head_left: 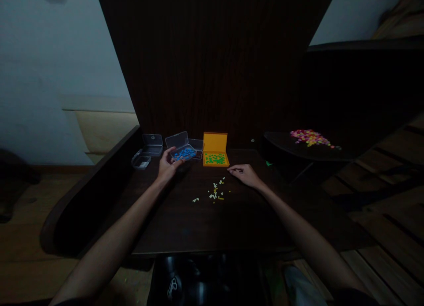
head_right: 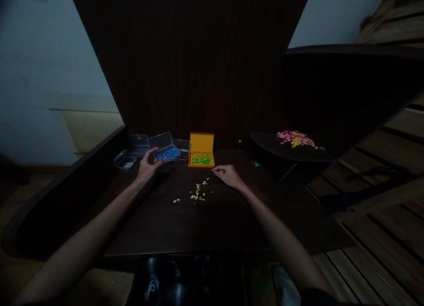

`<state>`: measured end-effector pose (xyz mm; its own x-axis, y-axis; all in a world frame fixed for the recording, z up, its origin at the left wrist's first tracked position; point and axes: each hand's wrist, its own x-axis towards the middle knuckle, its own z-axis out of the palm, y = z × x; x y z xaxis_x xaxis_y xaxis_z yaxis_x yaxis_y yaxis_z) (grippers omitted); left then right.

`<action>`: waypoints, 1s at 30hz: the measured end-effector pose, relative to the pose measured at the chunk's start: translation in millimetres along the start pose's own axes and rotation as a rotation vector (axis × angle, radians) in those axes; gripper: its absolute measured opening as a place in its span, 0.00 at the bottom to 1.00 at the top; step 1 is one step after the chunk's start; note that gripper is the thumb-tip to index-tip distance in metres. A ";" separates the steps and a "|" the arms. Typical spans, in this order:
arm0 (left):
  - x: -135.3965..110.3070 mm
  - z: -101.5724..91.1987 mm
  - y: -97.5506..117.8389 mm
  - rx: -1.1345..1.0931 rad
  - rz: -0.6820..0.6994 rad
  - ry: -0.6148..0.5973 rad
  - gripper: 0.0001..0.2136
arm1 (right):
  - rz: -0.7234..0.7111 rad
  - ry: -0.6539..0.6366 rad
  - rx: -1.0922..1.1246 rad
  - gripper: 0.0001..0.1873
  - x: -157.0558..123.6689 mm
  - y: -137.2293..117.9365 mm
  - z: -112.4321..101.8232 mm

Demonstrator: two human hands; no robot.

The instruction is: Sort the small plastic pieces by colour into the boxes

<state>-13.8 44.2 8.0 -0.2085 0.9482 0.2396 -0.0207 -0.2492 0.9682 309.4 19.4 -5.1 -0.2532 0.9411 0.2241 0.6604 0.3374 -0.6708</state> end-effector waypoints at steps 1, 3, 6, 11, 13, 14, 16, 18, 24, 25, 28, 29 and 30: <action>1.3 -1.2 -1.4 0.022 -0.007 0.038 0.29 | -0.003 0.016 0.017 0.18 -1.1 4.0 2.7; 3.5 -3.4 -3.9 0.052 -0.032 0.105 0.29 | -0.003 0.033 0.029 0.18 -3.2 9.0 6.6; 5.1 -5.9 -6.9 0.052 -0.064 0.192 0.30 | -0.007 0.040 0.006 0.18 -5.8 11.4 10.3; 7.5 -10.6 -15.9 0.112 -0.046 0.252 0.27 | -0.040 0.012 -0.054 0.18 -8.2 11.9 15.8; 10.2 -14.0 -22.4 0.149 -0.040 0.273 0.26 | -0.045 0.007 -0.072 0.18 -8.6 12.7 17.7; 12.0 -15.8 -25.9 0.166 -0.033 0.282 0.26 | -0.049 0.005 -0.076 0.18 -8.7 13.3 18.6; 15.5 -19.2 -32.7 0.192 -0.034 0.278 0.26 | -0.056 0.001 -0.075 0.18 -8.5 14.9 20.0; 18.6 -21.0 -38.0 0.237 -0.058 0.272 0.26 | -0.058 0.002 -0.077 0.17 -8.0 16.9 21.3; 21.9 -17.3 -40.3 0.415 -0.151 0.292 0.27 | -0.064 0.028 -0.100 0.15 -6.6 20.3 23.4; 21.8 -16.6 -39.2 0.423 -0.166 0.277 0.28 | -0.069 0.032 -0.103 0.15 -6.5 20.1 23.5; 20.5 -15.4 -34.1 0.424 -0.223 0.220 0.29 | -0.073 0.042 -0.118 0.14 -6.7 19.3 23.5; 19.8 -15.2 -31.9 0.430 -0.234 0.199 0.29 | -0.075 0.046 -0.121 0.14 -6.7 19.1 23.6; 18.9 -15.1 -29.6 0.453 -0.235 0.180 0.28 | -0.078 0.049 -0.122 0.14 -6.8 19.0 23.6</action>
<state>-31.8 66.5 -17.3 -0.4141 0.9095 0.0356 0.3283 0.1128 0.9378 307.0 18.9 -36.0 -0.2742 0.9111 0.3078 0.7217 0.4065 -0.5602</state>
